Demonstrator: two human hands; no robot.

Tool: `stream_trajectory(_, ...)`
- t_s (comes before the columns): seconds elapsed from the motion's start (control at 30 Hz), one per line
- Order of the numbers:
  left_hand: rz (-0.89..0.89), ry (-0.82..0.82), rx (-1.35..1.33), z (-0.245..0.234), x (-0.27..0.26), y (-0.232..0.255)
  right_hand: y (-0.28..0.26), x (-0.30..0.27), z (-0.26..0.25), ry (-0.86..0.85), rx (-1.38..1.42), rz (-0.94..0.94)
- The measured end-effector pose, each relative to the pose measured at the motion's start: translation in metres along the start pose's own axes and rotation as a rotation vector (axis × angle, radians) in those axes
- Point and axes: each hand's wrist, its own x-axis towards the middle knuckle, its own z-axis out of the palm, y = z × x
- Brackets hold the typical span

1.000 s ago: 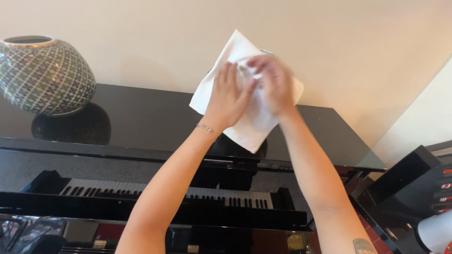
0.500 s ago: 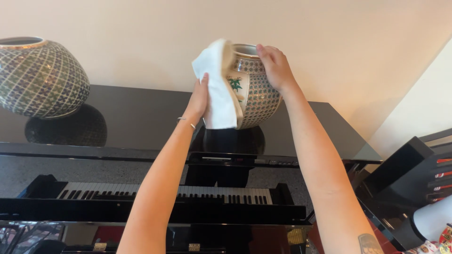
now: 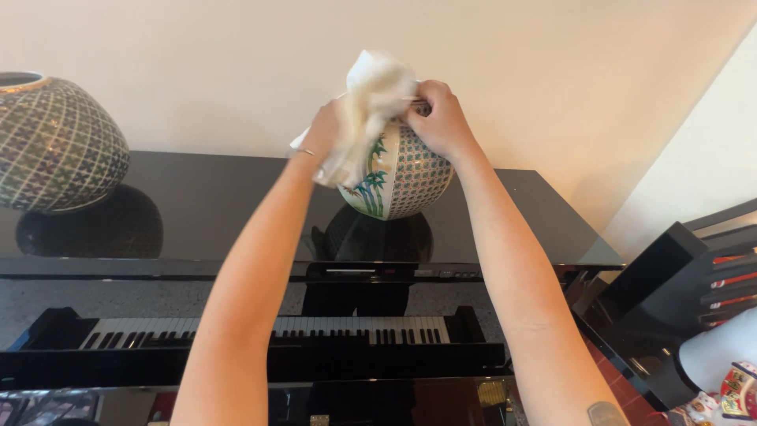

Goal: Cleaning the top of a piano and wiping down decorative vases using a cloth and spray.

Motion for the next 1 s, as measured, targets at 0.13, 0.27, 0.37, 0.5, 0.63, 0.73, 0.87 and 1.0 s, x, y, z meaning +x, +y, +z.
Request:
stream_trajectory(0.13,0.016,0.029,0.128,-0.006,-0.036,0.049,0.013,0.003,0.005,0.068,0.055,-0.138)
stream_trajectory(0.27,0.041,0.258,0.165,-0.021,-0.103,0.123,0.038,0.014,0.004,-0.019,-0.1,-0.284)
stream_trajectory(0.37,0.101,0.212,0.189,-0.023,-0.122,0.144,0.074,0.027,0.007,-0.108,0.103,-0.206)
stream_trajectory(0.5,0.182,0.227,0.149,-0.01,-0.129,0.172,0.041,-0.018,-0.024,0.001,0.661,-0.261)
stream_trajectory(0.63,0.149,0.26,-0.535,0.0,-0.115,0.195,0.015,-0.107,-0.053,0.613,0.887,-0.129)
stream_trajectory(0.73,0.0,-0.004,-1.322,0.027,-0.092,0.183,0.013,-0.173,-0.074,0.621,1.253,-0.08)
stream_trajectory(0.87,0.01,-0.294,-1.928,0.094,-0.076,0.163,0.004,-0.218,-0.106,0.624,0.888,-0.082)
stream_trajectory(1.0,0.016,-0.373,-2.046,0.133,-0.09,0.178,-0.036,-0.213,-0.151,0.625,0.414,-0.21)
